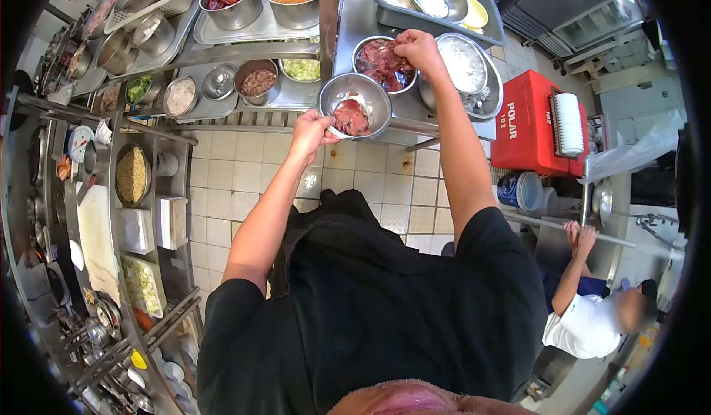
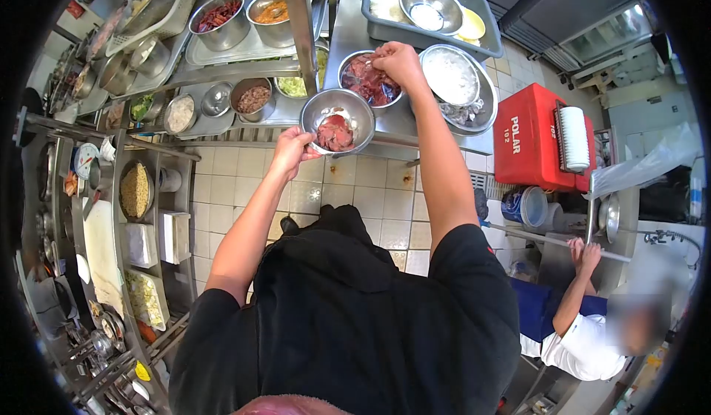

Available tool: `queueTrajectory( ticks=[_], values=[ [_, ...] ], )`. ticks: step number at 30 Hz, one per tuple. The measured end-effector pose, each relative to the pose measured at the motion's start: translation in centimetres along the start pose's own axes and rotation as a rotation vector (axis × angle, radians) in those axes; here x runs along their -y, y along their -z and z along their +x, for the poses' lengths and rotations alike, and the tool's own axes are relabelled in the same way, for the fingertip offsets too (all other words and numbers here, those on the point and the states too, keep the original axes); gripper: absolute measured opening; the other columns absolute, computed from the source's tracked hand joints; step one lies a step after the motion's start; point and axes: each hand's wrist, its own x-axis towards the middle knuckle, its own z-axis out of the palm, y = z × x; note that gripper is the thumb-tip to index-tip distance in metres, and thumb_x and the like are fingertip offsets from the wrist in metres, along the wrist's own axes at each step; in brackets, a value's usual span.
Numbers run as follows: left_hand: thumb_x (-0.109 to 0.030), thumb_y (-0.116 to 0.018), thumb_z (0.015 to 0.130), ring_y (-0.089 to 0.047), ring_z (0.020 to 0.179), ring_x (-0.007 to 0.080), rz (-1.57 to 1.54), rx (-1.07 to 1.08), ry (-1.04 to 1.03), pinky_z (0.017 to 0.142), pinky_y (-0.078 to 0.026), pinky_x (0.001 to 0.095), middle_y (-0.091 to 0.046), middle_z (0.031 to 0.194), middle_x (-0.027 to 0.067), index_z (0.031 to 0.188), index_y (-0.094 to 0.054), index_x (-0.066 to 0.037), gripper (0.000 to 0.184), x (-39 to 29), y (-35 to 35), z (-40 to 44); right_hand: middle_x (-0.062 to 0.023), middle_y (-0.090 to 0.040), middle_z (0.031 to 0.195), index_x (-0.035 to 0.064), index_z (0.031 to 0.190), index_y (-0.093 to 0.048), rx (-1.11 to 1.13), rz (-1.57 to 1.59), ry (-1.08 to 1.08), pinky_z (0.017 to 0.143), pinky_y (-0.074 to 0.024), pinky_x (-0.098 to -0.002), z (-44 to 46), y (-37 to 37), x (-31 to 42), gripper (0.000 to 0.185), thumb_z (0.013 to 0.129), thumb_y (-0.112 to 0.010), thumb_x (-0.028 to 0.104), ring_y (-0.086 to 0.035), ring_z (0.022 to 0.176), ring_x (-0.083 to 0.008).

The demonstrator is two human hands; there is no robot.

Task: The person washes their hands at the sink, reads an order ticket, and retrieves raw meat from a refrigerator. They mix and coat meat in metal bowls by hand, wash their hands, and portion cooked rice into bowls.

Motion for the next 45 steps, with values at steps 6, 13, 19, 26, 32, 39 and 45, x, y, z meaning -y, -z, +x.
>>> queueTrajectory(
  ticks=[6, 13, 19, 26, 32, 39, 45],
  values=[
    [-0.005, -0.058, 0.083, -0.061, 0.055, 0.0133, 0.004, 0.011, -0.046, 0.052, -0.056, 0.026, -0.061, 0.072, 0.0074, 0.082, -0.052, -0.003, 0.006, 0.3, -0.6, 0.5, -0.0086, -0.068, 0.082, 0.0011, 0.086, -0.065, 0.264, 0.242, 0.173, 0.06, -0.0521, -0.0276, -6.9, -7.4, -3.2, 0.017, 0.071, -0.07, 0.007, -0.065, 0.069, -0.015],
    [-0.003, -0.058, 0.082, -0.061, 0.057, 0.0129, 0.034, -0.032, -0.059, 0.053, -0.055, 0.0262, -0.061, 0.073, 0.0056, 0.081, -0.052, -0.006, 0.007, 0.7, -0.2, -0.6, -0.0131, -0.067, 0.104, 0.0026, 0.107, -0.066, 0.26, 0.018, 0.214, 0.079, -0.0508, -0.0329, -5.0, -5.4, -3.1, 0.041, 0.075, -0.075, 0.028, -0.065, 0.089, -0.0207],
    [-0.003, -0.06, 0.082, -0.059, 0.055, 0.0117, 0.021, -0.045, -0.088, 0.052, -0.055, 0.0259, -0.06, 0.071, 0.0047, 0.079, -0.051, -0.007, 0.01, 1.2, 0.2, -0.7, -0.0182, -0.054, 0.121, 0.0125, 0.115, -0.064, -0.004, -0.708, 0.55, 0.091, -0.0464, -0.0427, 3.1, -5.4, -7.5, 0.046, 0.069, -0.068, 0.013, -0.058, 0.103, -0.0362],
    [-0.003, -0.06, 0.082, -0.058, 0.054, 0.0116, -0.012, -0.073, -0.079, 0.053, -0.055, 0.0269, -0.059, 0.069, 0.0044, 0.077, -0.05, -0.007, 0.012, 0.6, -0.1, -1.1, -0.0168, -0.056, 0.115, 0.0162, 0.109, -0.068, -0.013, -0.745, 0.287, 0.091, -0.0472, -0.0434, 3.1, -7.3, -7.4, 0.038, 0.073, -0.061, 0.007, -0.058, 0.103, -0.0368],
    [-0.004, -0.06, 0.082, -0.06, 0.055, 0.0125, -0.027, -0.071, -0.082, 0.052, -0.055, 0.0274, -0.059, 0.068, 0.0047, 0.077, -0.049, -0.006, 0.012, 0.1, -0.3, -0.9, -0.0152, -0.07, 0.085, 0.0093, 0.08, -0.073, -0.146, -0.487, 0.107, 0.08, -0.0523, -0.0361, 4.8, -3.7, -4.8, 0.013, 0.071, -0.064, 0.009, -0.068, 0.082, -0.03],
    [-0.005, -0.061, 0.082, -0.059, 0.054, 0.0118, 0.0, -0.066, -0.065, 0.052, -0.055, 0.0259, -0.059, 0.068, 0.0047, 0.077, -0.05, -0.006, 0.012, 0.0, -0.7, -0.6, -0.0166, -0.069, 0.073, -0.0005, 0.081, -0.059, 0.362, 0.225, 0.022, 0.042, -0.0461, -0.0214, -2.6, -0.8, 4.9, 0.006, 0.077, -0.063, -0.002, -0.067, 0.057, -0.0171],
    [-0.004, -0.06, 0.081, -0.061, 0.055, 0.0131, 0.012, -0.037, -0.088, 0.053, -0.054, 0.0269, -0.06, 0.069, 0.0046, 0.077, -0.05, -0.007, 0.011, 0.0, -0.9, -0.4, -0.0084, -0.068, 0.078, 0.0004, 0.095, -0.068, 0.595, -0.124, 0.465, 0.069, -0.053, -0.0306, -7.6, -8.1, -1.8, 0.023, 0.072, -0.068, 0.002, -0.066, 0.071, -0.0171]
  ],
)
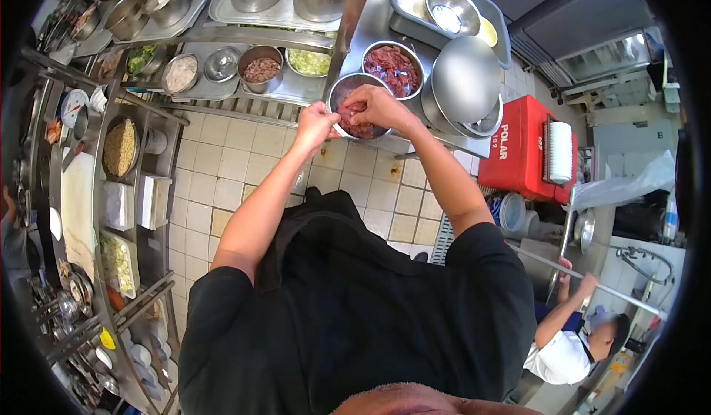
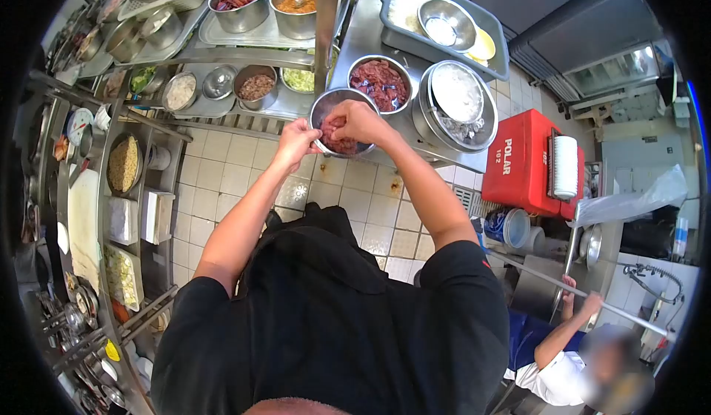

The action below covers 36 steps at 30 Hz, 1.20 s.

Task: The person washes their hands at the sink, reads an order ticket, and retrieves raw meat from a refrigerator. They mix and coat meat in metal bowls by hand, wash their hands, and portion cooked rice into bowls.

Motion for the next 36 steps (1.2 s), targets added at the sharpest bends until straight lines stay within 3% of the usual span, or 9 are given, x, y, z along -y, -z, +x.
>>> queueTrajectory(
  ticks=[1, 4, 7, 11, 19, 26, 30, 34, 36],
  values=[
    [-0.004, -0.06, 0.081, -0.061, 0.055, 0.0132, 0.015, -0.007, -0.006, 0.053, -0.054, 0.0269, -0.06, 0.069, 0.0045, 0.077, -0.05, -0.007, 0.011, 0.2, 0.1, 0.0, -0.0104, -0.069, 0.079, 0.0006, 0.095, -0.07, -0.051, -0.035, 0.053, 0.069, -0.0521, -0.0318, 0.1, 0.2, 0.7, 0.024, 0.072, -0.068, 0.003, -0.066, 0.072, -0.0175],
    [-0.004, -0.06, 0.08, -0.06, 0.054, 0.0128, 0.005, -0.021, -0.007, 0.052, -0.054, 0.0267, -0.06, 0.069, 0.0043, 0.077, -0.05, -0.007, 0.011, 0.6, 0.7, -0.5, -0.0128, -0.07, 0.082, 0.0028, 0.098, -0.07, -0.245, -0.052, -0.415, 0.068, -0.0527, -0.0335, 0.7, 4.2, 1.4, 0.026, 0.072, -0.067, 0.005, -0.066, 0.068, -0.0216],
    [-0.004, -0.061, 0.08, -0.06, 0.055, 0.0116, -0.042, -0.01, -0.011, 0.052, -0.054, 0.0263, -0.061, 0.07, 0.0039, 0.078, -0.052, -0.007, 0.01, 0.5, 1.7, -1.4, -0.0195, -0.067, 0.095, 0.0058, 0.097, -0.069, -0.438, -0.513, -0.328, 0.08, -0.0508, -0.041, 0.8, 6.4, -4.7, 0.028, 0.07, -0.066, 0.013, -0.064, 0.089, -0.0357],
    [-0.005, -0.061, 0.081, -0.061, 0.057, 0.0101, -0.028, -0.091, -0.029, 0.052, -0.054, 0.0258, -0.062, 0.072, 0.0032, 0.078, -0.054, -0.008, 0.008, 1.1, 5.8, -2.9, -0.0218, -0.065, 0.096, 0.0077, 0.105, -0.068, -0.227, -0.755, -0.359, 0.082, -0.0495, -0.0435, 0.4, 5.5, -9.6, 0.041, 0.069, -0.07, 0.027, -0.063, 0.09, -0.0372],
    [-0.006, -0.064, 0.08, -0.056, 0.057, 0.0103, -0.137, -0.525, -0.088, 0.054, -0.056, 0.0275, -0.056, 0.071, 0.0015, 0.081, -0.054, -0.007, 0.009, -2.2, 20.8, -13.3, -0.0254, -0.065, 0.084, -0.0003, 0.084, -0.066, -0.382, -0.925, -0.383, 0.074, -0.0515, -0.0489, 1.7, 4.1, -10.7, 0.025, 0.073, -0.07, 0.022, -0.063, 0.08, -0.0433],
    [-0.002, -0.061, 0.08, -0.059, 0.049, 0.0161, -0.272, -0.787, -0.242, 0.047, -0.056, 0.0296, -0.054, 0.065, 0.0028, 0.074, -0.048, -0.009, 0.016, -6.9, 40.1, -18.3, -0.0269, -0.064, 0.082, 0.0005, 0.082, -0.069, -0.445, -0.835, -0.411, 0.077, -0.0492, -0.0464, 1.5, 7.2, -11.7, 0.026, 0.063, -0.059, 0.014, -0.062, 0.083, -0.0422],
    [-0.003, -0.06, 0.082, -0.059, 0.05, 0.0162, -0.28, -0.844, -0.398, 0.05, -0.057, 0.0285, -0.057, 0.065, 0.0058, 0.077, -0.052, -0.004, 0.009, -13.1, 54.1, -18.9, -0.0275, -0.065, 0.09, -0.0002, 0.094, -0.069, -0.547, -0.658, -0.658, 0.08, -0.0474, -0.0435, 2.9, 6.0, -5.5, 0.032, 0.071, -0.056, 0.018, -0.063, 0.087, -0.0416],
    [-0.005, -0.057, 0.084, -0.061, 0.054, 0.018, -0.264, -0.932, -0.487, 0.05, -0.057, 0.0292, -0.06, 0.077, 0.0095, 0.09, -0.051, -0.001, 0.009, -20.9, 68.5, -16.6, -0.03, -0.062, 0.079, -0.0064, 0.091, -0.065, -0.691, -0.608, -0.708, 0.069, -0.0446, -0.0462, 1.7, 6.2, -9.2, 0.035, 0.074, -0.056, 0.023, -0.059, 0.072, -0.0432],
    [-0.007, -0.057, 0.084, -0.063, 0.056, 0.0196, -0.256, -0.957, -0.431, 0.048, -0.056, 0.0307, -0.061, 0.077, 0.0109, 0.096, -0.049, 0.001, 0.016, -24.2, 75.0, -14.8, -0.0183, -0.066, 0.075, -0.0074, 0.091, -0.066, -0.829, -0.383, -0.726, 0.066, -0.0474, -0.0401, 1.7, 5.3, -10.4, 0.031, 0.077, -0.057, 0.019, -0.06, 0.067, -0.0293]
  ],
)
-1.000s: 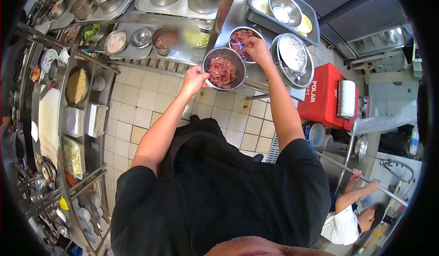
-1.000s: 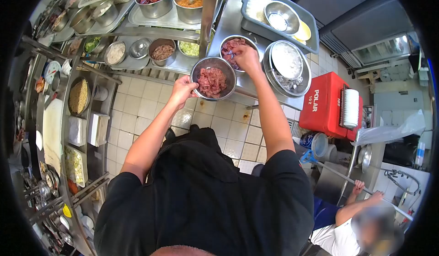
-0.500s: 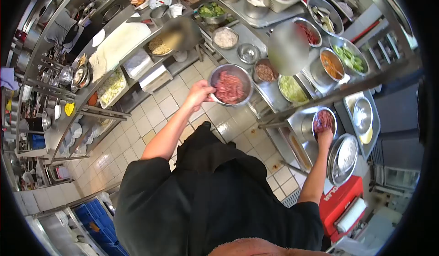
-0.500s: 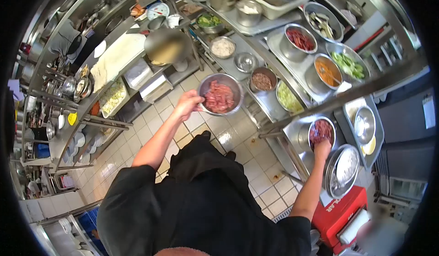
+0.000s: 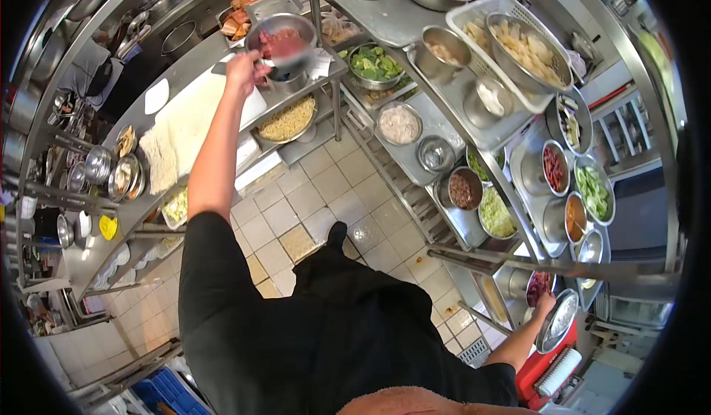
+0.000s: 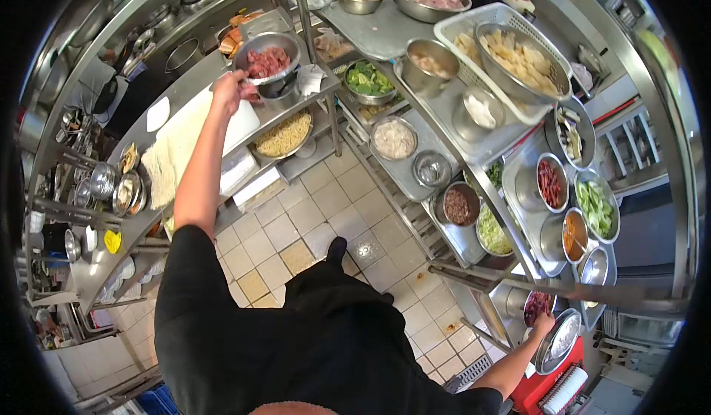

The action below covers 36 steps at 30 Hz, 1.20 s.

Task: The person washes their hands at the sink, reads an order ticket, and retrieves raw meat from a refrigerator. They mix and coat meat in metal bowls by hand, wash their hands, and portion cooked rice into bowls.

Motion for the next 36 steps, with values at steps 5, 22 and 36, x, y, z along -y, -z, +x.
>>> queueTrajectory(
  ticks=[5, 22, 36],
  values=[
    [-0.004, -0.058, 0.082, -0.065, 0.061, 0.0236, -0.077, -0.13, -0.047, 0.055, -0.06, 0.0328, -0.062, 0.082, 0.0161, 0.099, -0.05, 0.008, 0.023, -2.7, -0.5, 13.2, -0.0096, -0.065, 0.08, -0.0053, 0.093, -0.067, -0.086, 0.099, -0.158, 0.062, -0.0495, -0.0311, -1.1, -2.5, 0.1, 0.027, 0.073, -0.063, 0.013, -0.061, 0.071, -0.0169],
    [-0.028, -0.067, 0.085, -0.067, 0.065, 0.0216, -0.063, -0.153, 0.08, 0.057, -0.059, 0.0351, -0.06, 0.091, 0.0134, 0.107, -0.053, -0.004, 0.036, -2.7, 1.5, 17.7, -0.0059, -0.066, 0.081, 0.0002, 0.088, -0.067, -0.121, 0.502, -0.381, 0.057, -0.0491, -0.0285, -1.1, -4.6, 1.1, 0.021, 0.068, -0.07, 0.005, -0.06, 0.063, -0.0143],
    [-0.014, -0.058, 0.086, -0.063, 0.064, 0.0195, 0.058, -0.258, 0.076, 0.057, -0.059, 0.0372, -0.06, 0.081, 0.0116, 0.106, -0.053, -0.001, 0.024, -2.2, 1.6, 20.0, -0.012, -0.07, 0.097, 0.0023, 0.101, -0.07, -0.133, -0.024, -0.261, 0.081, -0.0494, -0.0376, -1.3, -3.4, 1.7, 0.034, 0.079, -0.066, 0.028, -0.065, 0.091, -0.0256]
  ],
)
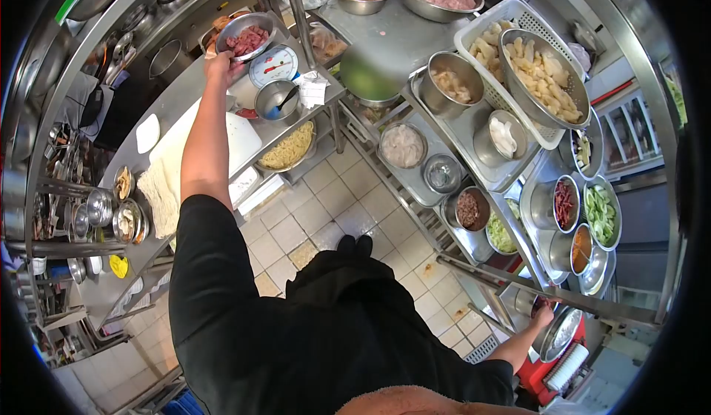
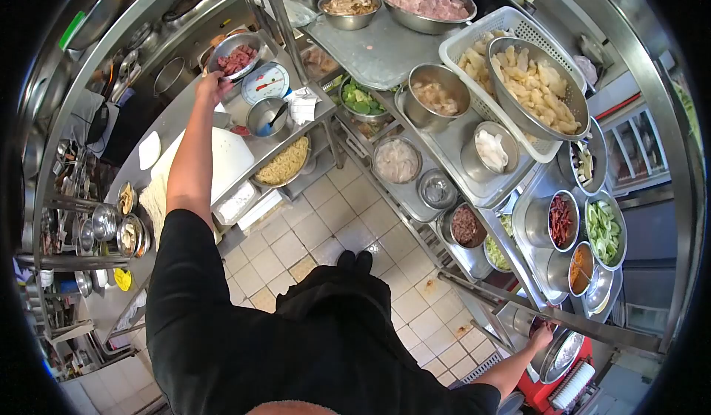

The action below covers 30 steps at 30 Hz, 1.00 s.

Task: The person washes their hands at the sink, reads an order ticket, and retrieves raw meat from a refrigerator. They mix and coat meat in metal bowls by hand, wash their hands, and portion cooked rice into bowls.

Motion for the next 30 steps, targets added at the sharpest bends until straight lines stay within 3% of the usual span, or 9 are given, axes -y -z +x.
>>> queueTrajectory(
  ticks=[2, 5, 7, 13, 16, 17, 19, 26, 30],
  values=[
    [-0.01, -0.056, 0.085, -0.063, 0.063, 0.0194, -0.016, -0.022, -0.041, 0.055, -0.059, 0.0349, -0.061, 0.08, 0.0121, 0.103, -0.054, 0.002, 0.021, 0.1, -0.1, -0.9, -0.0093, -0.071, 0.095, 0.0059, 0.097, -0.072, -0.131, -0.296, -0.042, 0.081, -0.049, -0.0366, -2.4, 0.8, 4.0, 0.035, 0.078, -0.066, 0.035, -0.065, 0.088, -0.025],
    [-0.008, -0.058, 0.083, -0.063, 0.061, 0.0182, 0.002, -0.063, -0.125, 0.054, -0.058, 0.0289, -0.061, 0.079, 0.0126, 0.092, -0.058, 0.007, 0.017, -0.1, -0.1, -6.5, -0.0112, -0.07, 0.094, 0.0056, 0.095, -0.073, -0.12, -0.28, 0.048, 0.082, -0.0481, -0.0409, -1.9, 1.2, 3.5, 0.041, 0.077, -0.066, 0.042, -0.065, 0.09, -0.0293],
    [-0.006, -0.064, 0.078, -0.061, 0.057, 0.0171, 0.003, -0.051, -0.153, 0.051, -0.058, 0.03, -0.062, 0.078, 0.0104, 0.076, -0.057, 0.001, 0.01, 2.3, 1.4, -7.5, -0.0131, -0.07, 0.087, 0.0009, 0.088, -0.072, -0.06, -0.129, -0.08, 0.074, -0.0498, -0.0401, -1.5, 1.5, 4.1, 0.052, 0.074, -0.065, 0.05, -0.065, 0.077, -0.0265],
    [-0.001, -0.064, 0.075, -0.056, 0.044, 0.02, -0.123, -0.033, -0.113, 0.038, -0.05, 0.0311, -0.053, 0.061, 0.0066, 0.068, -0.048, -0.004, 0.017, 8.9, 4.3, -16.8, -0.0145, -0.068, 0.1, -0.0054, 0.096, -0.067, -0.022, 0.349, -0.101, 0.075, -0.0535, -0.0332, -6.6, 3.0, 9.0, 0.037, 0.075, -0.07, 0.024, -0.064, 0.083, -0.022],
    [-0.002, -0.065, 0.076, -0.051, 0.046, 0.0157, -0.135, -0.086, -0.018, 0.043, -0.053, 0.0315, -0.05, 0.06, 0.0036, 0.066, -0.047, -0.006, 0.021, 11.8, 6.4, -20.6, -0.0174, -0.068, 0.093, -0.002, 0.092, -0.069, -0.157, 0.172, 0.141, 0.078, -0.0489, -0.0403, -1.8, 2.1, 3.2, 0.045, 0.071, -0.069, 0.038, -0.063, 0.081, -0.0317],
    [-0.002, -0.065, 0.076, -0.051, 0.047, 0.015, -0.133, -0.125, 0.004, 0.043, -0.053, 0.0317, -0.049, 0.06, 0.0028, 0.066, -0.047, -0.007, 0.021, 12.4, 7.0, -21.7, -0.0184, -0.068, 0.09, 0.001, 0.09, -0.07, -0.275, -0.156, 0.039, 0.077, -0.0484, -0.043, -2.0, 2.6, 4.0, 0.045, 0.072, -0.065, 0.042, -0.062, 0.079, -0.0346],
    [-0.002, -0.066, 0.075, -0.051, 0.048, 0.0143, -0.114, -0.115, 0.016, 0.043, -0.054, 0.0317, -0.048, 0.06, 0.0025, 0.065, -0.046, -0.008, 0.023, 14.1, 9.0, -23.0, -0.0184, -0.068, 0.088, 0.0044, 0.087, -0.071, -0.461, -0.21, 0.042, 0.075, -0.0483, -0.0435, 2.2, 1.6, 0.8, 0.045, 0.072, -0.063, 0.046, -0.062, 0.078, -0.0363],
    [-0.001, -0.067, 0.073, -0.051, 0.049, 0.0137, -0.118, -0.255, 0.025, 0.044, -0.055, 0.032, -0.049, 0.062, 0.0036, 0.067, -0.043, -0.008, 0.025, 17.1, 14.6, -27.0, -0.0145, -0.069, 0.085, 0.0044, 0.083, -0.071, -0.576, 0.228, 0.023, 0.072, -0.0497, -0.0416, -0.6, 1.8, 3.6, 0.034, 0.081, -0.057, 0.036, -0.065, 0.076, -0.0297],
    [0.0, -0.066, 0.074, -0.052, 0.051, 0.013, -0.114, -0.318, 0.028, 0.045, -0.055, 0.0321, -0.049, 0.063, 0.0031, 0.067, -0.042, -0.009, 0.026, 17.6, 17.5, -26.5, -0.0125, -0.069, 0.083, 0.0041, 0.081, -0.071, -0.514, 0.74, 0.088, 0.07, -0.0509, -0.0396, -1.8, 3.1, 4.1, 0.03, 0.084, -0.056, 0.03, -0.066, 0.076, -0.0265]
  ],
)
